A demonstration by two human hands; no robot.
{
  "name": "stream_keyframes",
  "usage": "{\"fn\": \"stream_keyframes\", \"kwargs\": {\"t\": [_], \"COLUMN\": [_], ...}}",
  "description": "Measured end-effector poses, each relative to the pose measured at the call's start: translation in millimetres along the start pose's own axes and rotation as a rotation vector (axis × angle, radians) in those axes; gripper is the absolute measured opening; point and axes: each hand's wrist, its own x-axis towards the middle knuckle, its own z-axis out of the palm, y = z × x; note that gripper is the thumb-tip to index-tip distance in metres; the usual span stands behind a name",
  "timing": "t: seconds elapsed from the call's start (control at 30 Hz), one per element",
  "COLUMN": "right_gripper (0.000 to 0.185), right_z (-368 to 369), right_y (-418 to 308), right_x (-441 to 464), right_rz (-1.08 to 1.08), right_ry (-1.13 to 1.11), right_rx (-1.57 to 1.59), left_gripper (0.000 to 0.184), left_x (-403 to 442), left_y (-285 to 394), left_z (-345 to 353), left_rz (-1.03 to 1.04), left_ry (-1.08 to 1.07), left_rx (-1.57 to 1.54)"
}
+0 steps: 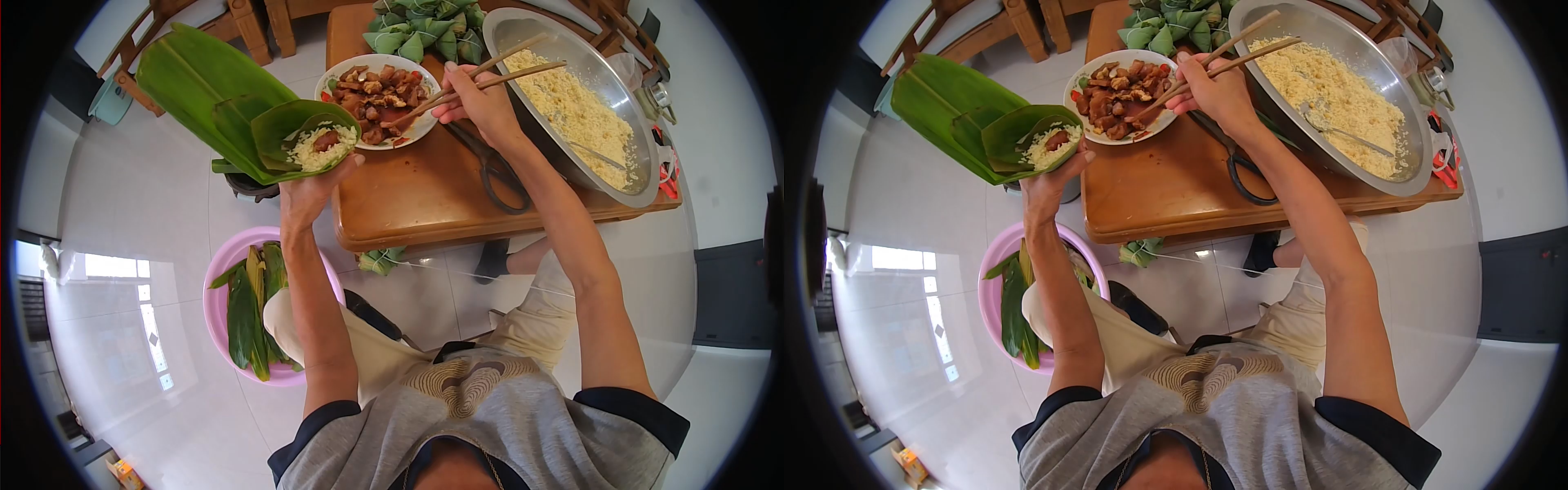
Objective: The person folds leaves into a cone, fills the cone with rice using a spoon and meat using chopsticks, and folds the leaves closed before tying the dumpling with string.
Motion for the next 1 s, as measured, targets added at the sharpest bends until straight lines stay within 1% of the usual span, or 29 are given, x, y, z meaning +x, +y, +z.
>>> {"fn": "stream_keyframes", "kwargs": {"t": [0.07, 0.1, 0.17, 0.2, 0.27, 0.43, 0.53, 0.57, 0.63, 0.67, 0.73, 0.77, 0.83, 0.87, 0.9, 0.97, 1.0], "right_gripper": [0.030, 0.030, 0.027, 0.027, 0.026, 0.019, 0.017, 0.017, 0.023, 0.023, 0.028, 0.028, 0.029, 0.028, 0.028, 0.028, 0.028], "right_z": [2.1, 2.3, 4.0, 3.9, 4.0, 9.6, 12.8, 11.7, 9.6, 8.9, 5.6, 2.3, -2.3, -1.8, -2.8, -0.9, -0.2], "right_y": [-1.9, -5.0, -14.9, -13.8, -10.3, 4.8, 16.7, 17.0, 11.9, 5.4, -6.4, -4.2, 2.9, 5.7, 6.7, 3.7, 2.8], "right_x": [-2.5, -4.1, -10.0, -11.6, -14.0, -26.1, -21.7, -22.2, -24.6, -23.5, -18.4, -14.1, -7.8, -7.8, -8.2, -12.6, -14.4], "right_rz": [-0.064, -0.062, -0.240, -0.239, -0.345, -0.379, -0.644, -0.645, -0.418, -0.418, -0.153, -0.153, -0.080, -0.115, -0.115, -0.219, -0.218], "right_ry": [0.007, 0.005, -0.040, -0.039, -0.055, -0.159, -0.181, -0.180, -0.027, -0.029, 0.035, 0.036, 0.032, 0.046, 0.045, 0.034, 0.035], "right_rx": [-0.169, -0.170, -0.408, -0.409, -0.437, -0.492, -0.568, -0.567, -0.453, -0.453, -0.115, -0.115, -0.081, -0.188, -0.189, -0.390, -0.390], "left_gripper": [0.032, 0.031, 0.031, 0.031, 0.031, 0.032, 0.031, 0.031, 0.031, 0.031, 0.031, 0.031, 0.031, 0.031, 0.031, 0.030, 0.031], "left_x": [0.4, 0.6, -0.3, -0.4, 0.2, -0.2, -1.1, -1.0, -1.1, -1.0, -0.4, -0.4, -0.6, -0.6, -1.0, -2.0, -1.6], "left_y": [1.6, 2.2, 1.5, 0.9, 0.7, -1.2, 1.1, 1.3, 1.0, 0.6, -0.2, -0.4, -0.5, 0.6, 2.2, 3.1, 3.2], "left_z": [1.1, 1.5, 1.3, 1.4, 2.0, -0.7, 0.2, 0.0, -0.5, -1.7, -4.4, -4.4, -3.9, -3.0, -1.5, -1.4, -1.4], "left_rz": [0.002, 0.006, 0.006, 0.005, 0.007, 0.014, -0.005, -0.004, 0.047, 0.046, 0.010, 0.011, -0.014, -0.013, 0.010, 0.029, 0.028], "left_ry": [-0.002, -0.002, -0.003, -0.004, -0.005, -0.009, -0.001, 0.000, -0.005, -0.003, -0.018, -0.019, -0.014, -0.014, -0.009, -0.001, -0.007], "left_rx": [-0.006, -0.004, -0.001, 0.011, 0.022, 0.010, 0.003, 0.003, 0.020, 0.021, -0.035, -0.036, -0.034, -0.035, -0.031, -0.028, -0.008]}}
